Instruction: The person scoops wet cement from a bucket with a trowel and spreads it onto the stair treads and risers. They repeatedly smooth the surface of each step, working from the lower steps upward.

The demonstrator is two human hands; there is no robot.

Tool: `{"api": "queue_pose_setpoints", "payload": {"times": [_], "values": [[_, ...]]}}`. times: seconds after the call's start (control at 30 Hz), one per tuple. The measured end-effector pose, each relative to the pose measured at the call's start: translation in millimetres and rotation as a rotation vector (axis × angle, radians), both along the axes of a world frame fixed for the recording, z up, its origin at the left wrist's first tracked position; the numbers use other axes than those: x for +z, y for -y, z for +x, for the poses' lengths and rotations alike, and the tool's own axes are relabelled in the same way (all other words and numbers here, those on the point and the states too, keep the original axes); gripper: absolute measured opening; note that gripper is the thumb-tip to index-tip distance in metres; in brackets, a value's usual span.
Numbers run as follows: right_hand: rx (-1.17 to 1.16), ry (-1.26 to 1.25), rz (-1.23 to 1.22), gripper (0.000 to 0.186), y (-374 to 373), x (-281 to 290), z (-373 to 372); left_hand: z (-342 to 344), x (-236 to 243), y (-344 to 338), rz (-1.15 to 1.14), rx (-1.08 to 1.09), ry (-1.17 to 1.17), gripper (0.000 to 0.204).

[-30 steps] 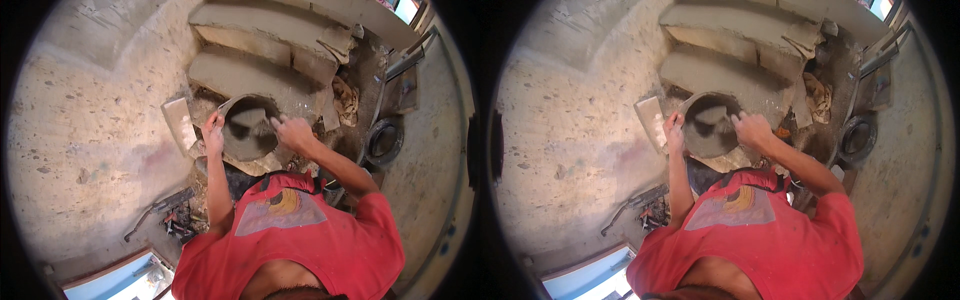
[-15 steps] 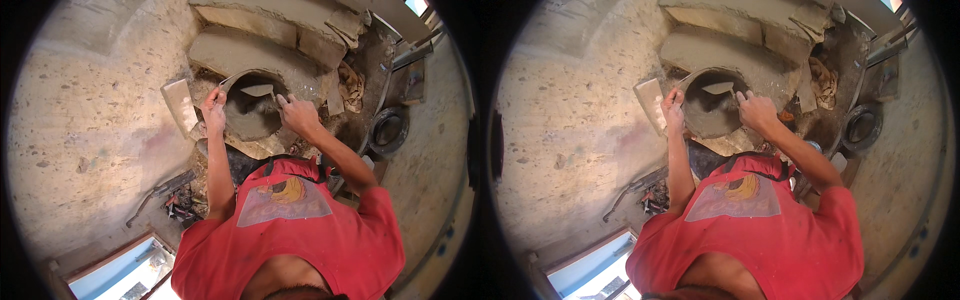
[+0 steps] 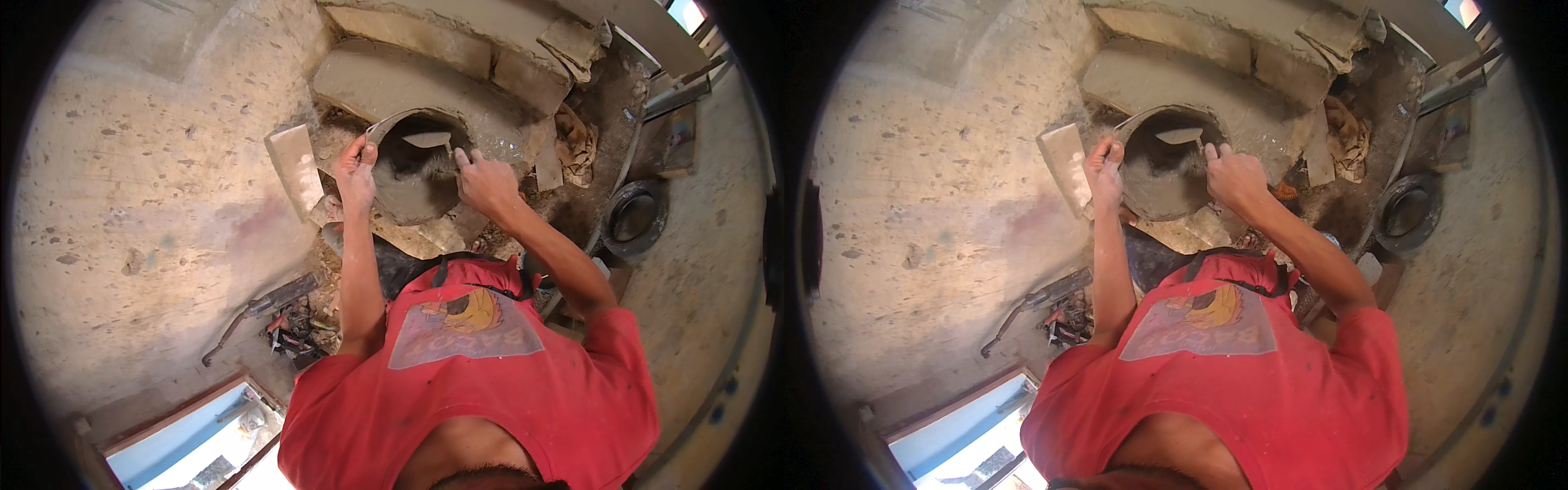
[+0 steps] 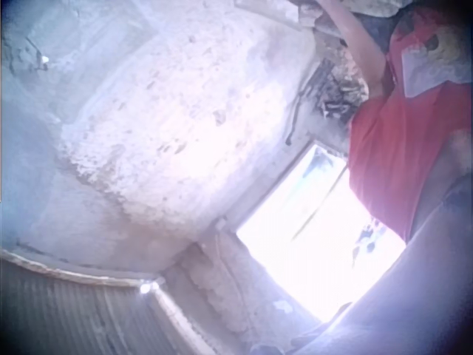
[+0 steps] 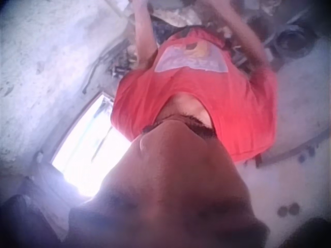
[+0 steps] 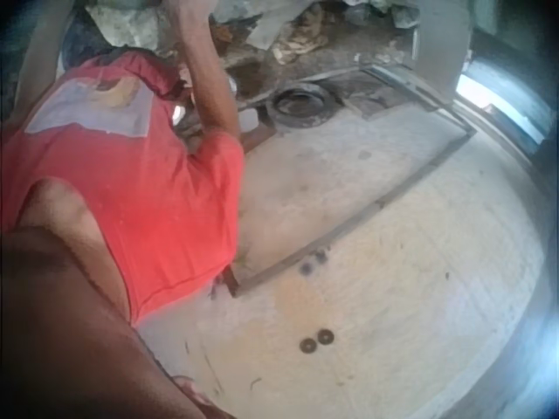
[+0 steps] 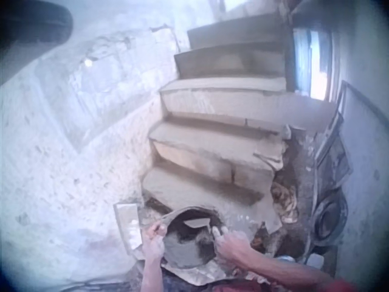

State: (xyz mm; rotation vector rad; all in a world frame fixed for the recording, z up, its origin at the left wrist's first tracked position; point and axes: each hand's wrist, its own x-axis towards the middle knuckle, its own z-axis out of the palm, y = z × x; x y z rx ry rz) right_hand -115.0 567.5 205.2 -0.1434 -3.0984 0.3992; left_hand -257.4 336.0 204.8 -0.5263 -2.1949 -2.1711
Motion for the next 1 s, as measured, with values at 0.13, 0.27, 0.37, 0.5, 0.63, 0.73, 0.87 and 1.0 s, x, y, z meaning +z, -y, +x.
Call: {"api": "queue_pose_setpoints", "payload": {"times": [0.13,0.27,0.37,0.5,0.63,0.73,0.87,1.0], "values": [[0.098,0.069,0.009,0.038,10,-19,10,2,-13,-2,-0.031,0.1,-0.041,0.04],[0.12,0.09,0.012,0.042,9,-26,19,6,-20,7,-0.041,0.098,0.012,0.039],[0.024,0.019,-0.032,0.042,4,-20,10,11,-18,10,-0.063,0.069,0.055,0.039],[0.041,-0.028,-0.018,0.03,12,-17,6,12,-18,3,-0.039,0.082,-0.03,0.041],[0.135,0.162,-0.037,0.031,25,-18,24,7,-24,11,-0.025,0.089,0.025,0.042],[0.12,0.157,-0.042,0.032,21,-12,25,2,-28,17,-0.061,0.105,0.045,0.045],[0.013,0.024,-0.047,0.032,10,-7,6,5,-26,13,-0.06,0.087,0.069,0.05],[0.049,0.094,-0.03,0.034,20,-16,8,9,-21,5,-0.091,0.111,-0.022,0.045]]}}
